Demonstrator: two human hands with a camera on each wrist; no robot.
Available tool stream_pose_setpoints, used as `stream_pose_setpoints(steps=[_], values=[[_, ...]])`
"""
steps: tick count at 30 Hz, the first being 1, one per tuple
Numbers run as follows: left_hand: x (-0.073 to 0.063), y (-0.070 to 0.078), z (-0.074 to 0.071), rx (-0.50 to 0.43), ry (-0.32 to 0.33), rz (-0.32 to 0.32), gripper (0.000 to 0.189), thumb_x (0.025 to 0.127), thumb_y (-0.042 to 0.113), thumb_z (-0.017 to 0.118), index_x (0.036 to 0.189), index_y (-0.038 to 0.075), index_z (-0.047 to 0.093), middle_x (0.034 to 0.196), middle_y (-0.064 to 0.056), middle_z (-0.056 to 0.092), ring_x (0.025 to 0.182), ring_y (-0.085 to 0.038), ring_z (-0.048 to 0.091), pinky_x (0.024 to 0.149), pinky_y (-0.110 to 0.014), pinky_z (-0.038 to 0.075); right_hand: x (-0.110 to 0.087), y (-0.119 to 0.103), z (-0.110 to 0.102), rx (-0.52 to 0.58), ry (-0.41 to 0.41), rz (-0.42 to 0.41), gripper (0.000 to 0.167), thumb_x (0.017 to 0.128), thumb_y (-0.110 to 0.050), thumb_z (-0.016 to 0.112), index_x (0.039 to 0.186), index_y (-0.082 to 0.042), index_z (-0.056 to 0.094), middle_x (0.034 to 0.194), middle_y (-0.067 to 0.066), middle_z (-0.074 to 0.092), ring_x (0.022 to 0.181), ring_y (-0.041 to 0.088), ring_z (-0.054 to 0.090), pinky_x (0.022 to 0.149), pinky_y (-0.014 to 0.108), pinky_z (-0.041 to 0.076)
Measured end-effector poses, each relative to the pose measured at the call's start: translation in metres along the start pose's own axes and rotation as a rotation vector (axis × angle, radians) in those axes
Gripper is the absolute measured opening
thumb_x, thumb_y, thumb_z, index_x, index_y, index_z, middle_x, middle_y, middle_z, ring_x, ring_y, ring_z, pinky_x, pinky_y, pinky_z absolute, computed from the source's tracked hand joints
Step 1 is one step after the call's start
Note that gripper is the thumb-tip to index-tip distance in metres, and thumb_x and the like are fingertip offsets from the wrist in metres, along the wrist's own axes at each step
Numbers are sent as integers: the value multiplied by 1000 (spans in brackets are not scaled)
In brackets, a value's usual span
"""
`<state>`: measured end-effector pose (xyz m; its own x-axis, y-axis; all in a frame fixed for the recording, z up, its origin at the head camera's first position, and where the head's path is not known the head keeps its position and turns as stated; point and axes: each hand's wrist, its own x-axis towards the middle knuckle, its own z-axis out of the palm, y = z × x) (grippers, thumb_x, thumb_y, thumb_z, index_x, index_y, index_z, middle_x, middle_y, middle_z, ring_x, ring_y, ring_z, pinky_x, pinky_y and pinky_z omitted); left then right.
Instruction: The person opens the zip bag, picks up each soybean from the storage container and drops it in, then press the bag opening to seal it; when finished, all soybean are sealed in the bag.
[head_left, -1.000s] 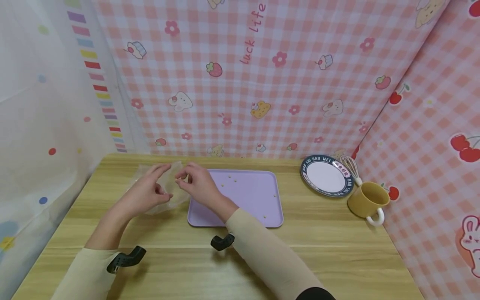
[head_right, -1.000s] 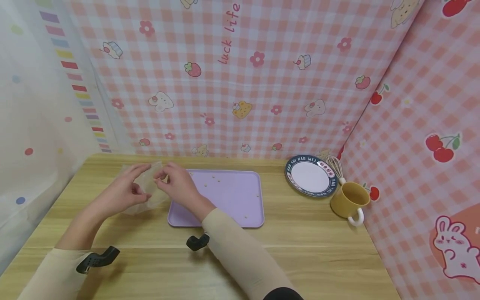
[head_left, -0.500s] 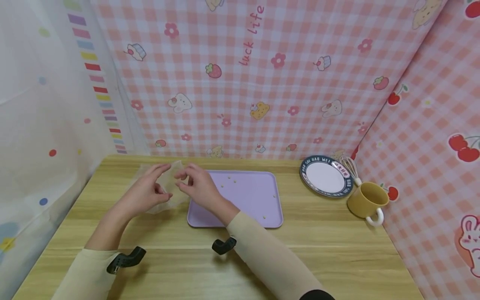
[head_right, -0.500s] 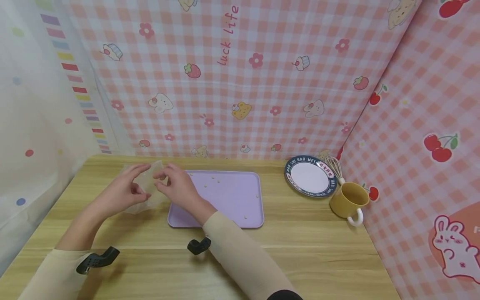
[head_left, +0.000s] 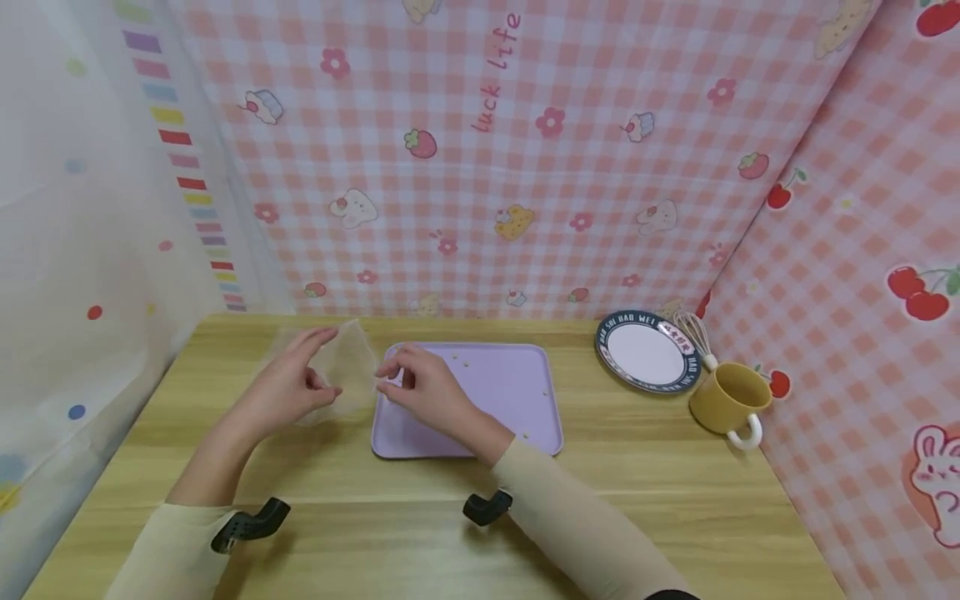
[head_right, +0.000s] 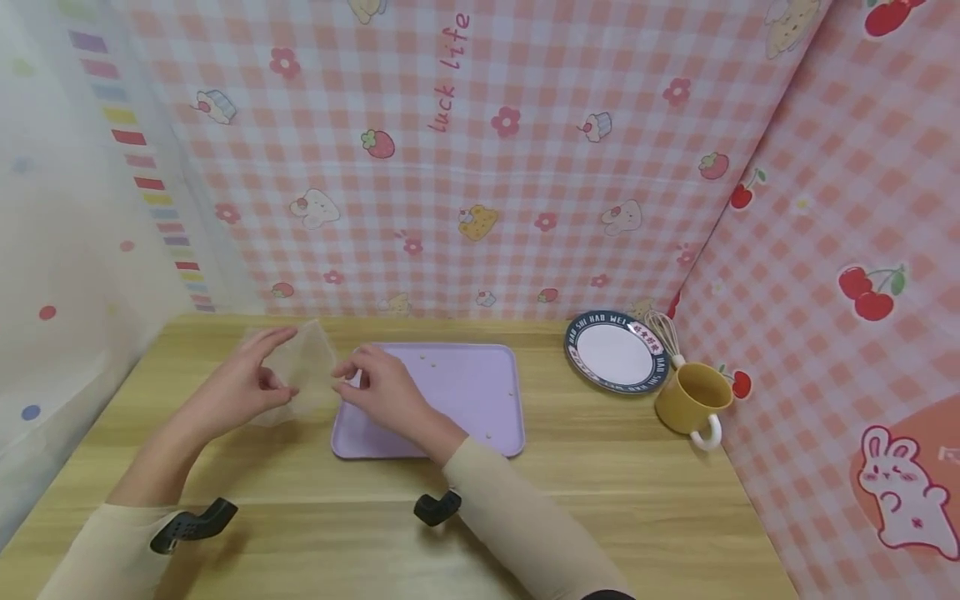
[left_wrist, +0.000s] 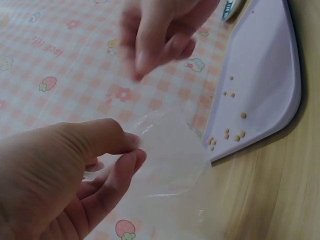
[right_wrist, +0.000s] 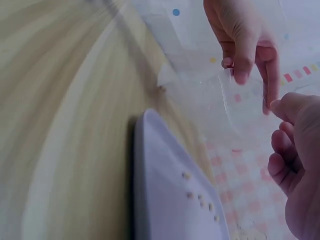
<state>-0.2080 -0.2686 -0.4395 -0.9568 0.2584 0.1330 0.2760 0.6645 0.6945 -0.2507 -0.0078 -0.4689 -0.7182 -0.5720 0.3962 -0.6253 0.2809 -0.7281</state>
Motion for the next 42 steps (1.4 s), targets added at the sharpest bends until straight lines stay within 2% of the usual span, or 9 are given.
stream_pose_setpoints(steps=[6,11,22,28,36,42], values=[[0,3,2,50,53,31,86,93,-1,86,166,-6,40,163,-25,42,77,-15,66,66,-26,57,-37,16,-34,29,-24,44,9,100,-6,83,107,-2,81,100,8,68,73,5,54,63,21,47],[2,3,1,57,70,39,85,93,-2,86,165,-7,41,163,-25,42,77,-15,67,66,-25,57,-62,32,-63,-21,-52,57,9,99,-5,84,107,-3,81,96,1,66,73,8,55,64,22,47],[4,0,1,65,82,59,86,91,-4,85,164,-9,40,163,-27,42,76,-15,67,68,-24,58,-93,54,-109,-132,-158,101,9,98,-4,83,106,-2,81,94,0,67,76,8,58,68,25,52],[5,1,3,55,79,61,88,91,-5,84,165,-9,38,163,-27,41,76,-14,68,67,-24,58,-110,63,-127,-196,-216,111,9,98,-4,82,107,-2,82,97,1,68,80,8,61,71,26,55],[7,-2,5,47,83,77,88,90,-7,84,165,-10,38,165,-28,40,75,-14,68,67,-24,59,-128,70,-140,-328,-274,136,13,95,-3,84,107,-4,82,97,-1,66,83,19,64,74,27,55],[7,-4,5,51,86,82,87,91,-8,83,165,-9,39,168,-27,38,74,-13,69,68,-24,59,-133,76,-141,-367,-313,171,13,93,-3,86,105,-6,83,98,-2,67,83,14,62,75,26,55]])
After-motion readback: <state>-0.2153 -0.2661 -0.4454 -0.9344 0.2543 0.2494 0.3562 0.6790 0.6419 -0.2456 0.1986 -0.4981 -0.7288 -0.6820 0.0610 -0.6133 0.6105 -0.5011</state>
